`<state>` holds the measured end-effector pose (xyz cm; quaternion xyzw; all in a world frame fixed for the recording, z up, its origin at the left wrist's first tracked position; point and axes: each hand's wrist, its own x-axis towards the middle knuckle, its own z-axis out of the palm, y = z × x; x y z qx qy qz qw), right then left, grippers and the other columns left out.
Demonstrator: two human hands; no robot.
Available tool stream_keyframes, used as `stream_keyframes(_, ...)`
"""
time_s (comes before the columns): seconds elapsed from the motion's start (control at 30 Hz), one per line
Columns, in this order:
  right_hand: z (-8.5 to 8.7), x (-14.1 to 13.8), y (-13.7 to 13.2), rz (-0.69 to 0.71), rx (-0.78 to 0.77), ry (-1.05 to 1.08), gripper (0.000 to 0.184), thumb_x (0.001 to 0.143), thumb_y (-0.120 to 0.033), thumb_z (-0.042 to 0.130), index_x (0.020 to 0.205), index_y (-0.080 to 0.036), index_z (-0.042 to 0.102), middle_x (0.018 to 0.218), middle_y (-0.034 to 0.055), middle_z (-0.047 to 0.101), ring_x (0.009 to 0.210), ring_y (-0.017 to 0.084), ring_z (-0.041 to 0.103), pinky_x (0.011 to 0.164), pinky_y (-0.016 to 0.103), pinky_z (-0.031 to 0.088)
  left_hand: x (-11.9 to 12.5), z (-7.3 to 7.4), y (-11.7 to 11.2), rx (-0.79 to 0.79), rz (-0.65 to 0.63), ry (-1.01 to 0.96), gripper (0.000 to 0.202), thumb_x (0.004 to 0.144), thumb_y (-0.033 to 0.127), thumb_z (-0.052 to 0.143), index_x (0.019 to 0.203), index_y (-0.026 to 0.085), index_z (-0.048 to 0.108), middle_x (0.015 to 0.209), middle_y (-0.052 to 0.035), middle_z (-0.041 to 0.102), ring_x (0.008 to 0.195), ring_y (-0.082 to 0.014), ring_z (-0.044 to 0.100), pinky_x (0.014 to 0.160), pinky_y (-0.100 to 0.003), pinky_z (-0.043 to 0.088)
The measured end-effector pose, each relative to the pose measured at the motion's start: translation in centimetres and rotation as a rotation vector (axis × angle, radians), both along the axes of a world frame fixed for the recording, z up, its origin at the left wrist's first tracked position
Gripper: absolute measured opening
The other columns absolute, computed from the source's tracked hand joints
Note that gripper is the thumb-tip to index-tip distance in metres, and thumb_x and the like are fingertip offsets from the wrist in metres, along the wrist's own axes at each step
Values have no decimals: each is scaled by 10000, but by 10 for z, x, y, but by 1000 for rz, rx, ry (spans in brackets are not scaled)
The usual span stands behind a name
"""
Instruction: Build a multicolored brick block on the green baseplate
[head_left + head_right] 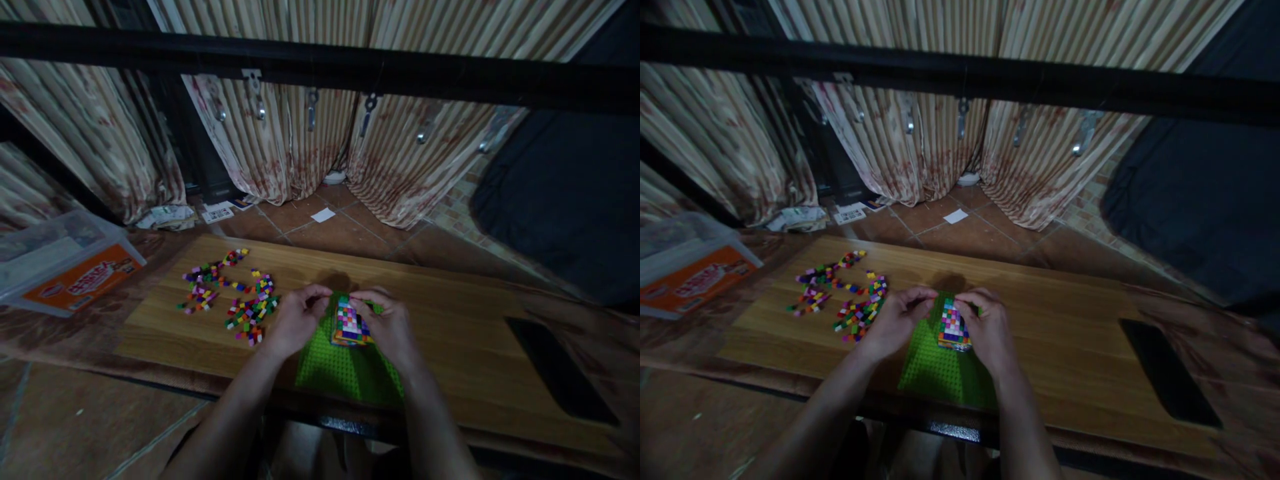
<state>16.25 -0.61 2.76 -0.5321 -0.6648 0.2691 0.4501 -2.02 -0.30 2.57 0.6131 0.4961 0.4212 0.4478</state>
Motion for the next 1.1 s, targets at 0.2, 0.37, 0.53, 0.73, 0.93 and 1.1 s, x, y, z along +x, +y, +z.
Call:
stream_keyframes(0.2,0,1,-1,23,-23,0,131,818,-309,626,848,-228,725,851,25,667,817,176,623,751,314,466,5,0,-4,17,-64,13,246,837,199,540,1017,195,706,928,-29,723,834,-163,649,782,-276,493)
stream_keyframes(0.37,3,1,1,32,-69,-14,152,803,-334,633,826,-215,725,839,29,670,799,178,622,724,306,461,8,-1,-5,46,-53,38,260,838,194,538,1028,220,713,982,-21,728,852,-169,660,787,-282,507)
stream_keyframes(0.53,3,2,6,36,-131,-22,169,774,-353,641,787,-211,733,798,33,687,728,176,616,679,305,464,9,1,-6,66,-17,64,254,825,171,546,995,221,728,1019,-24,725,861,-173,665,805,-288,513)
stream_keyframes(0.73,-4,3,9,41,-238,80,204,733,-379,676,807,-203,746,744,32,713,654,171,626,610,290,478,9,4,-6,43,-23,95,246,843,198,535,1003,211,722,986,-33,729,869,-180,663,820,-307,507)
stream_keyframes(0.93,-6,4,4,-13,-281,229,312,672,-425,742,905,-218,740,861,47,740,728,190,654,663,317,514,3,-2,-2,0,-10,-1,251,841,221,555,1044,185,696,935,-47,721,800,-172,664,774,-304,518)
stream_keyframes(1.1,7,3,-1,-165,-49,289,177,777,-367,660,848,-222,734,871,43,730,818,191,657,748,324,510,2,2,-2,-35,34,-220,288,812,222,608,1088,158,655,1003,-67,697,806,-154,667,779,-284,522)
